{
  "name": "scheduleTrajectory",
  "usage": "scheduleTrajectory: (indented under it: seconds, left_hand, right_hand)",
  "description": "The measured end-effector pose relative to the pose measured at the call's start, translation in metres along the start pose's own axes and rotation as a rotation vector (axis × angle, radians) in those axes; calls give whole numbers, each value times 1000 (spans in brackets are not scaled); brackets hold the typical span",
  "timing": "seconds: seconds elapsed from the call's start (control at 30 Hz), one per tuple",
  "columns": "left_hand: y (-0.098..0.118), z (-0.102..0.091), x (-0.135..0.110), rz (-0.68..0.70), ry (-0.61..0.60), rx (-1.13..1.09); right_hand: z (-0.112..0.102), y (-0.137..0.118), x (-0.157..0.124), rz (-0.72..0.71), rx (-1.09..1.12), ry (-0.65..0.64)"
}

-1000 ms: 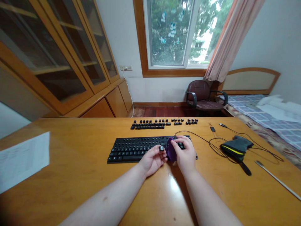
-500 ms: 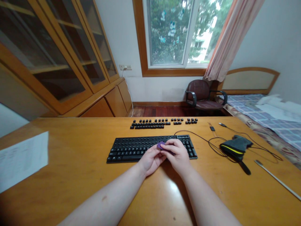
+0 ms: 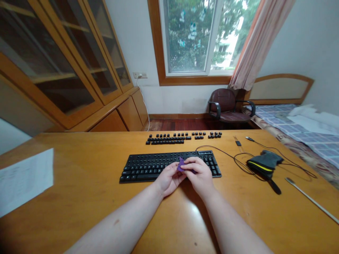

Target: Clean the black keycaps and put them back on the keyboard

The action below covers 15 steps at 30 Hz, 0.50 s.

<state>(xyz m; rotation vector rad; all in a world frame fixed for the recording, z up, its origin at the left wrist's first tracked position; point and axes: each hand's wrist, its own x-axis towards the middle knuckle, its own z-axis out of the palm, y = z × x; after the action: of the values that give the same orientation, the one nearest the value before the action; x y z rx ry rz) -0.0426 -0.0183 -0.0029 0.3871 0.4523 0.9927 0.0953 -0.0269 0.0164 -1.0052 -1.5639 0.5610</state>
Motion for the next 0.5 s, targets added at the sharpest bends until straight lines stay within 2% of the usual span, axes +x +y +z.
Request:
scheduleTrajectory:
  seconds: [0.07, 0.13, 0.23, 0.5]
  left_hand:
    - [0, 0, -1, -11, -25, -7]
    - [0, 1, -3, -26, -54, -13]
    - [0, 3, -4, -35, -68, -20]
    - [-1, 1, -3, -51, -61, -3]
  right_hand:
    - [1, 2, 1, 124, 114, 4]
    - [2, 3, 2, 201, 194, -74]
    - [2, 3, 5, 188, 195, -194]
    - [-1, -3, 6, 135, 206, -346]
